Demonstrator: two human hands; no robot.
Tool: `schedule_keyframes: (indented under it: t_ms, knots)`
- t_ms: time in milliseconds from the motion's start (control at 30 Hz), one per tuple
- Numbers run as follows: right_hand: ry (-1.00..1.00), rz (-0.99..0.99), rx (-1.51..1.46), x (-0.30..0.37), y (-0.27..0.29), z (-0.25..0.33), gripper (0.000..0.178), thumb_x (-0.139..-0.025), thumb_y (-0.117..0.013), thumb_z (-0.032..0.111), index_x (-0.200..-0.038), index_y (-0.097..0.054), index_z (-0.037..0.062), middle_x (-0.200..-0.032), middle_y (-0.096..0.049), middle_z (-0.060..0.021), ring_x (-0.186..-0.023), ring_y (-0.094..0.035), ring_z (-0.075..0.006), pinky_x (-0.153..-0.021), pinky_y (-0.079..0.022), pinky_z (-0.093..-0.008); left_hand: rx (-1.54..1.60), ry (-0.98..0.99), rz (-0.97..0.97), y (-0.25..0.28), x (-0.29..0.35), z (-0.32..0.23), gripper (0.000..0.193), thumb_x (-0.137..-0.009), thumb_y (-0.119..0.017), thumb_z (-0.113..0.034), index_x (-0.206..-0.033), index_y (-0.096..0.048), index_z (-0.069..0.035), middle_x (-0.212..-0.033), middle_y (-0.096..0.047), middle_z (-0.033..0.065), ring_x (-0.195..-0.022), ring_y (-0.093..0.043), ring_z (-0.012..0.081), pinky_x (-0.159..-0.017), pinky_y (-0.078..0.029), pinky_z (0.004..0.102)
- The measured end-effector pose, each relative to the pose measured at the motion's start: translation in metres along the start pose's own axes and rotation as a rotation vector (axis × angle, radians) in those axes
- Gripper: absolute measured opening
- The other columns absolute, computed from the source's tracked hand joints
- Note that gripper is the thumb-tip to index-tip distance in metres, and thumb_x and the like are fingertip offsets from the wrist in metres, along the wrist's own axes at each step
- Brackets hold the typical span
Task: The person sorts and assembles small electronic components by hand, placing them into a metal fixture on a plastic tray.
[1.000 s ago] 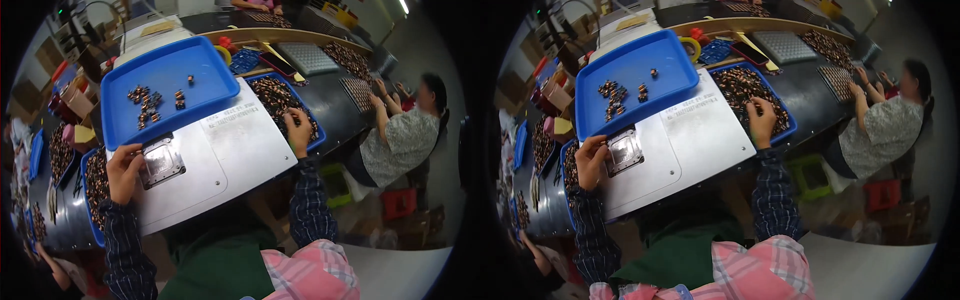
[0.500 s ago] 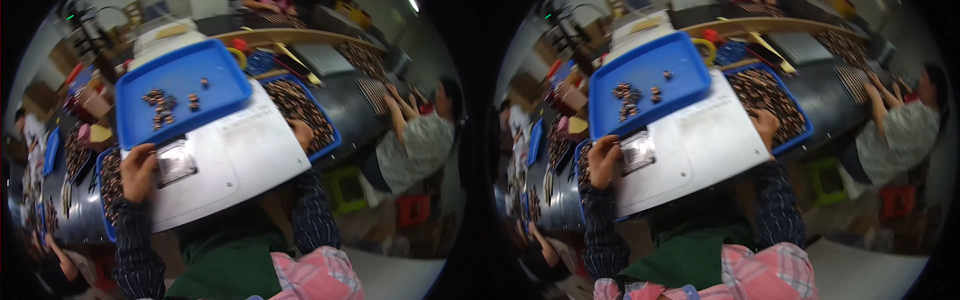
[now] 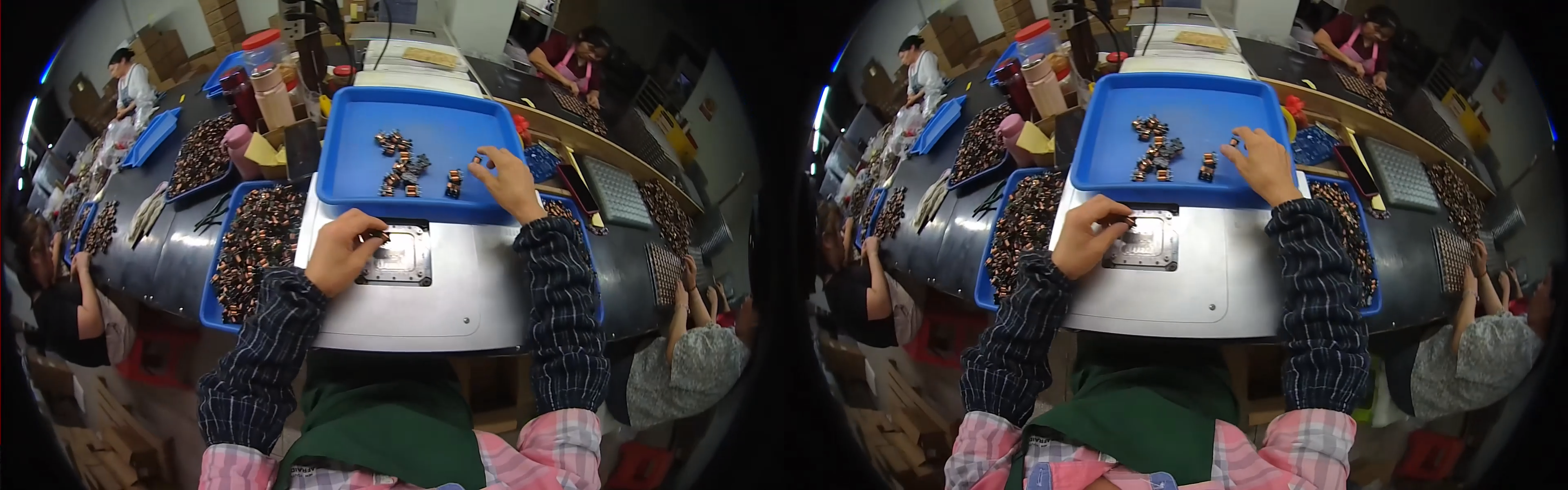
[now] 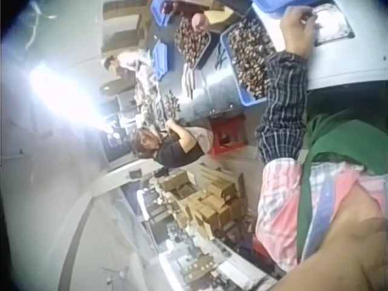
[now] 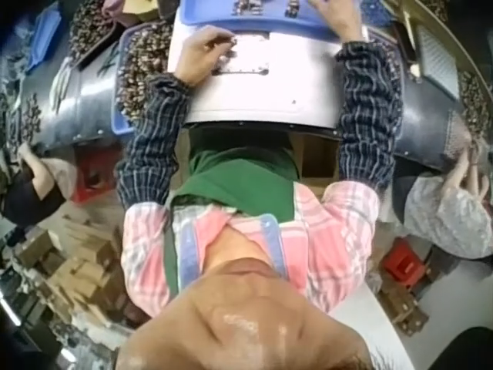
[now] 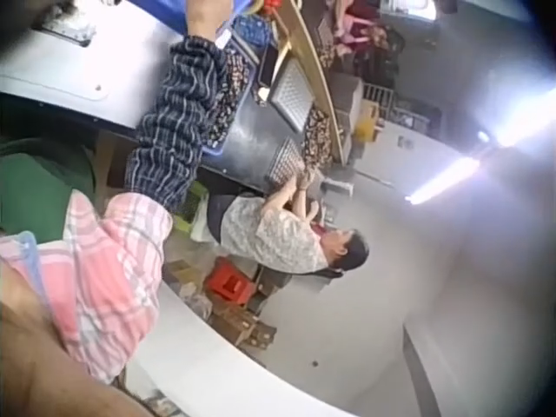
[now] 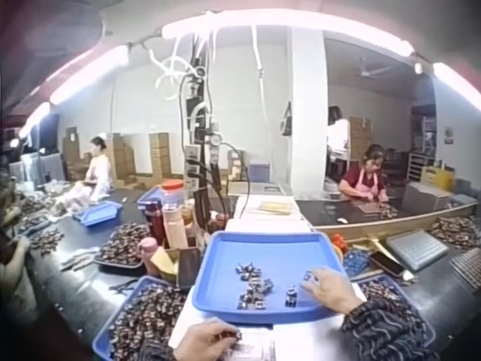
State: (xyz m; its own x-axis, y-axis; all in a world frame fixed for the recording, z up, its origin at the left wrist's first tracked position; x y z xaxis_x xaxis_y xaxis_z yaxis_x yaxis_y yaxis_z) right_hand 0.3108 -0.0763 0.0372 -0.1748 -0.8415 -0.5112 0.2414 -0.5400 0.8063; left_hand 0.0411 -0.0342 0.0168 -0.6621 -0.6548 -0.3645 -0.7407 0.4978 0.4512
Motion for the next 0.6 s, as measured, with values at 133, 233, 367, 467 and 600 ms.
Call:
schedule_keyframes:
  t_ms: [133,233,367,467,600]
  knots:
    - [-0.052,-0.072,-0.041,-0.008,-0.029,-0.010,0.017,-0.075,-0.055,0.011,-0.091,-0.058,0.0051,-0.080,-0.058,-0.0134,-0.074,-0.056,-0.0289,-0.066,-0.044,-0.0351,-0.065,-0.026,0.058,0.002,0.006,-0.002,0.015,-0.071,-0.058,0.003,-0.085,-0.059,0.000,-0.080,-0.055,0.0086,-0.070,-0.055,0.0181,-0.064,-0.044,0.0253]
    - [0.003,-0.105,-0.089,-0.011,-0.033,-0.001,0.018,-0.074,-0.056,0.015,-0.090,-0.057,0.0063,-0.079,-0.059,-0.0137,-0.076,-0.056,-0.0313,-0.067,-0.043,-0.0380,-0.141,-0.102,0.102,0.004,0.006,0.003,0.013,-0.072,-0.058,0.001,-0.084,-0.059,0.000,-0.080,-0.055,0.0097,-0.071,-0.056,0.0220,-0.063,-0.045,0.0283]
    - [-0.222,0.026,0.023,-0.016,-0.033,0.008,0.017,-0.073,-0.059,0.016,-0.082,-0.056,0.0031,-0.080,-0.059,-0.0148,-0.076,-0.057,-0.0313,-0.067,-0.044,-0.0377,-0.253,-0.234,0.129,0.002,0.004,0.007,0.010,-0.072,-0.058,-0.001,-0.082,-0.060,-0.001,-0.079,-0.055,0.0101,-0.072,-0.055,0.0257,-0.063,-0.045,0.0303]
    - [-0.204,0.008,0.002,-0.017,-0.029,0.003,0.015,-0.072,-0.060,0.014,-0.081,-0.055,0.0018,-0.079,-0.060,-0.0146,-0.074,-0.058,-0.0298,-0.066,-0.045,-0.0360,-0.396,-0.285,0.160,-0.003,0.003,0.002,0.010,-0.072,-0.058,-0.002,-0.082,-0.060,-0.001,-0.078,-0.054,0.0100,-0.073,-0.055,0.0257,-0.063,-0.044,0.0313]
    - [-0.132,-0.103,-0.414,-0.009,-0.020,0.027,0.016,-0.072,-0.061,0.006,-0.086,-0.058,0.0001,-0.070,-0.060,-0.0066,-0.067,-0.058,-0.0130,-0.061,-0.045,-0.0239,-0.331,-0.247,0.145,0.001,0.008,0.006,0.010,-0.072,-0.057,-0.002,-0.082,-0.060,-0.001,-0.077,-0.054,0.0100,-0.073,-0.054,0.0258,-0.064,-0.044,0.0314]
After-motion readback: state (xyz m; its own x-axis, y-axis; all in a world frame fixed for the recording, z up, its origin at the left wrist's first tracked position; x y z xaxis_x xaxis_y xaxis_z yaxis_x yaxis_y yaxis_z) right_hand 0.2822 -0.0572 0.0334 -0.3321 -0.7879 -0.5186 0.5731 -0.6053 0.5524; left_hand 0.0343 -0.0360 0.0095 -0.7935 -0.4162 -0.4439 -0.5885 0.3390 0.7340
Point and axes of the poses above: each hand's wrist, its own x-axis away from the middle knuckle, its own y-axis out of the back of the hand, z = x × y, the point moved 1 cm from there along -x, towards the middle knuckle
